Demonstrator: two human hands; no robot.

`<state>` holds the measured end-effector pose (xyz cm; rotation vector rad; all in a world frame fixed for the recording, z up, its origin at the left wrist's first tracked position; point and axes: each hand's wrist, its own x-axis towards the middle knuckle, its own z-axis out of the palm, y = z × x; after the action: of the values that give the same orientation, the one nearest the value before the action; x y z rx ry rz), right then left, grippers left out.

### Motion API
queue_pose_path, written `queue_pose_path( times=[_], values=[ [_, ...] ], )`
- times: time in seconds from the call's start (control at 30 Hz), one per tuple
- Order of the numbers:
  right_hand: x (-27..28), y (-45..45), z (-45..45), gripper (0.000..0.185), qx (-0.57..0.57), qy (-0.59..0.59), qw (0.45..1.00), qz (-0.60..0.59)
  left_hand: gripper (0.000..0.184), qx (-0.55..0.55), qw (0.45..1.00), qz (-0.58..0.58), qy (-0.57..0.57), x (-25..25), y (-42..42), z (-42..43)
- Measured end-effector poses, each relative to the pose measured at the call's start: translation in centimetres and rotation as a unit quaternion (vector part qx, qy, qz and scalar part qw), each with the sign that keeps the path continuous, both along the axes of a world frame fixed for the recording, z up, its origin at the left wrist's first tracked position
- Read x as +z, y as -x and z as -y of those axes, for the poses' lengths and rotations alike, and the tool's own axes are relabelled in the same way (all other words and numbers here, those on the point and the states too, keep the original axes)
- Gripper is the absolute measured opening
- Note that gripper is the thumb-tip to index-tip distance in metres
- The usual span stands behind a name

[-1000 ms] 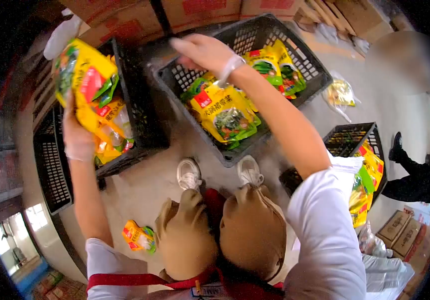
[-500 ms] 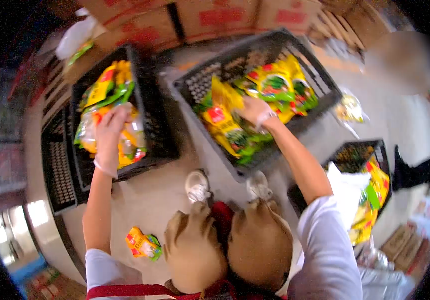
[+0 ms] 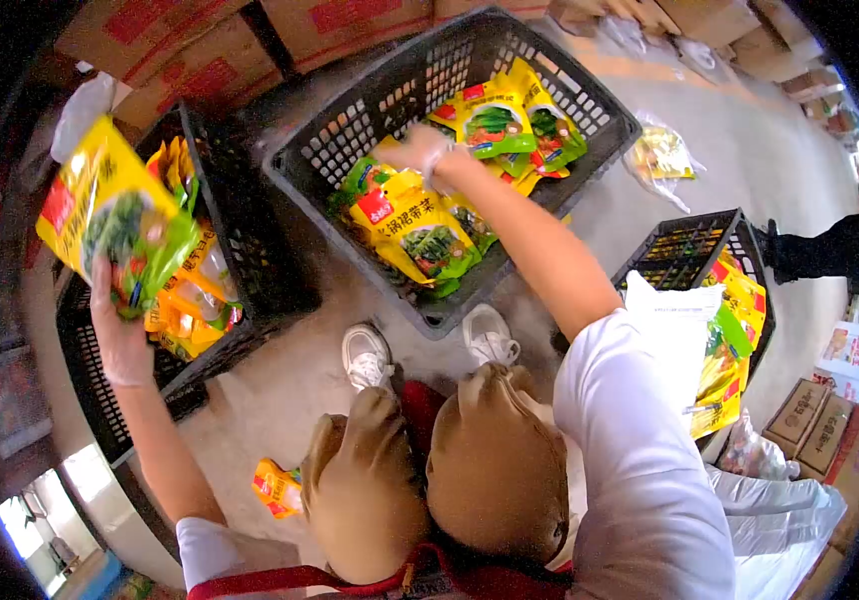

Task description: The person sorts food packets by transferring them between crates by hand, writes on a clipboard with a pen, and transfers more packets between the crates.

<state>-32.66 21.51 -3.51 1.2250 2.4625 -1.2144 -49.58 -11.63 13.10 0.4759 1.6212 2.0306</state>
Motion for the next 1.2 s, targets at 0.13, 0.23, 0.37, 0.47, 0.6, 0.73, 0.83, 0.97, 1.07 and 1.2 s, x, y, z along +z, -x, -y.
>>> queue_pose_path(
  times=[0.13, 0.23, 0.37, 0.47, 0.6, 0.73, 0.83, 0.97, 1.07, 1.2],
  values=[
    [-5.7, -3.8, 2.8, 0.073, 0.176, -0.048, 0.951, 0.252, 0.052, 0.009, 0.876, -0.023, 0.482, -7.5, 7.4, 8.9],
    [-7.9, -3.9, 2.7, 0.061, 0.152, -0.05, 0.947, 0.278, 0.053, 0.04, 0.766, -0.1, 0.633, -11.1, 8.1, 10.8],
    [-3.9, -4.3, 3.6, 0.038, 0.214, -0.13, 0.956, 0.155, 0.051, 0.165, 0.692, -0.458, 0.533, -8.9, 4.5, 8.8],
    [3.8, -4.7, 4.1, 0.04, 0.094, -0.163, 0.982, -0.032, 0.038, 0.033, 0.936, -0.184, 0.298, -3.6, -1.5, 2.8],
    [13.0, -4.5, 2.7, 0.038, 0.074, -0.045, 0.952, -0.294, 0.063, -0.123, 0.97, -0.123, 0.169, -4.9, -5.6, -3.9],
    [16.2, -0.1, 6.4, 0.039, 0.069, 0.298, 0.818, -0.487, 0.055, -0.191, 0.979, 0.075, 0.005, -3.4, -7.0, -8.6],
    [14.0, 2.8, 6.5, 0.039, 0.021, 0.385, 0.8, -0.459, 0.045, -0.11, 0.993, 0.042, 0.031, -2.2, -6.1, -5.8],
    [3.4, 1.1, 2.6, 0.049, 0.286, -0.033, 0.957, 0.019, 0.041, -0.023, 0.996, 0.044, 0.076, -2.2, -0.9, 2.5],
    [-6.0, -3.1, 6.6, 0.041, 0.417, -0.011, 0.873, 0.252, 0.046, -0.02, 0.932, 0.012, 0.361, -7.9, 5.1, 10.3],
    [-9.5, -2.3, 6.8, 0.026, 0.367, -0.075, 0.897, 0.234, 0.064, 0.086, 0.803, -0.091, 0.582, -11.2, 6.9, 12.2]
  ],
)
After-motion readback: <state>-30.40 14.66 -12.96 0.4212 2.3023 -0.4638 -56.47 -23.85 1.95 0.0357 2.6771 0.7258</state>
